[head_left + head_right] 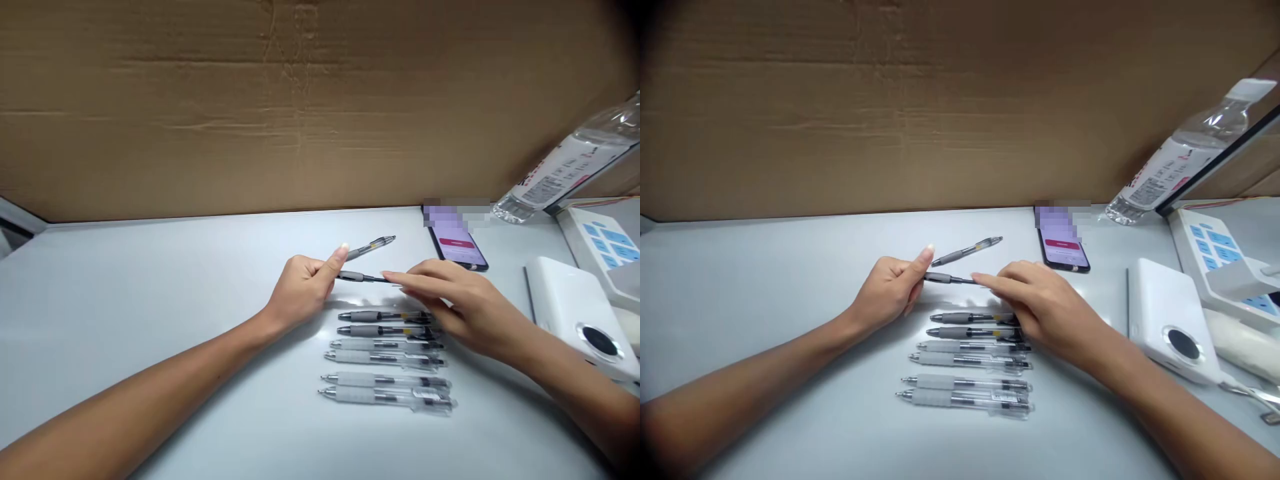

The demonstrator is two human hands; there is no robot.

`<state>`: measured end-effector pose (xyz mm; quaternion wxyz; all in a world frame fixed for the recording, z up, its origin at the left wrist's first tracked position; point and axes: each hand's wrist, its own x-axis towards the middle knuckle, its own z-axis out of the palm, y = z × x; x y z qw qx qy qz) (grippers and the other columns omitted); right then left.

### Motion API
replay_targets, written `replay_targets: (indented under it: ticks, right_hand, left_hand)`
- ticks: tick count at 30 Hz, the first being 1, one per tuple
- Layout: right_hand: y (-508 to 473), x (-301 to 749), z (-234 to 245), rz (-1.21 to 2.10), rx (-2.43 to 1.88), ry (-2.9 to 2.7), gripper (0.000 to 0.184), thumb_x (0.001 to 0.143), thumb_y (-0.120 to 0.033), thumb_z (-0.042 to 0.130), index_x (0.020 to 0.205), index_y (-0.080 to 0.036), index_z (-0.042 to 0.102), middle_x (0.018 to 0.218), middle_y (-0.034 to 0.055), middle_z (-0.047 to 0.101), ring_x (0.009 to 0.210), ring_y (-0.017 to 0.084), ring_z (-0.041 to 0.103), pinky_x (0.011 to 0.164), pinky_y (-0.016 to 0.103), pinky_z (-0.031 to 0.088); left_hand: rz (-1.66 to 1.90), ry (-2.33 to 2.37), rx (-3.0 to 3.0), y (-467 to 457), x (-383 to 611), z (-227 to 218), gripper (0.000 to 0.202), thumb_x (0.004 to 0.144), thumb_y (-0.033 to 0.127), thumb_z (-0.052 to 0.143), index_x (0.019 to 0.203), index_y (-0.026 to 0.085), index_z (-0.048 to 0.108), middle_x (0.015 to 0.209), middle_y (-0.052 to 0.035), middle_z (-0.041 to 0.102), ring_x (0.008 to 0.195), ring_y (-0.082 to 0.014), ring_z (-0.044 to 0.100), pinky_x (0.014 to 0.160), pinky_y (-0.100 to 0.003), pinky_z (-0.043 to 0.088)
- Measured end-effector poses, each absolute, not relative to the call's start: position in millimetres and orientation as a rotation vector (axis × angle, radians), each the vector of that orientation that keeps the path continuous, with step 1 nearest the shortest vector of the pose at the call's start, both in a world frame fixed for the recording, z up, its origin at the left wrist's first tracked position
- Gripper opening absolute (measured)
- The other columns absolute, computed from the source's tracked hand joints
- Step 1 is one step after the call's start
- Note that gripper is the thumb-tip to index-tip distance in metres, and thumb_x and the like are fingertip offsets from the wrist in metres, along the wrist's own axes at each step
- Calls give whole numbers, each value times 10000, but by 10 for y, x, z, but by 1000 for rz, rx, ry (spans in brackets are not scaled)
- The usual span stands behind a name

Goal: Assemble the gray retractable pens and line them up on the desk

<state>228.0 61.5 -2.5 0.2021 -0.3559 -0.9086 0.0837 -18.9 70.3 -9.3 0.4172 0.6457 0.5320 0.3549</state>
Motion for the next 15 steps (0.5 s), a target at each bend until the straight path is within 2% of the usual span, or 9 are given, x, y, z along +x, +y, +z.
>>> replay_targets:
  ticks: [6, 10, 15]
  right_hand:
    - [723, 2501, 28, 30, -1038, -2605, 525, 872, -33, 402, 1293, -290, 582, 972, 63, 653, 816, 211, 592, 740, 360, 412]
    - [781, 2647, 83, -67, -1048, -2675, 536, 877, -31, 386, 1288, -315, 579, 970, 56, 650, 800, 211, 567, 728, 371, 355]
    - [789, 2724, 85, -33, -1083, -2769, 530, 905, -80, 370, 1284, -385, 579, 945, 43, 628, 793, 221, 527, 759, 377, 361]
  left_hand:
    - [960, 1362, 1581, 733, -216, -56, 596, 922, 535, 452, 449, 174, 419, 382, 32, 432, 379, -78, 352, 431, -230, 297]
    - [997, 1429, 1704, 753, -243, -102, 532, 924, 475, 471, 487, 177, 414, 446, 32, 430, 437, -91, 373, 470, -240, 301]
    - [953, 1490, 1960, 753, -248, -143, 442, 923, 426, 502, 561, 181, 441, 510, 43, 404, 482, -99, 343, 503, -248, 276]
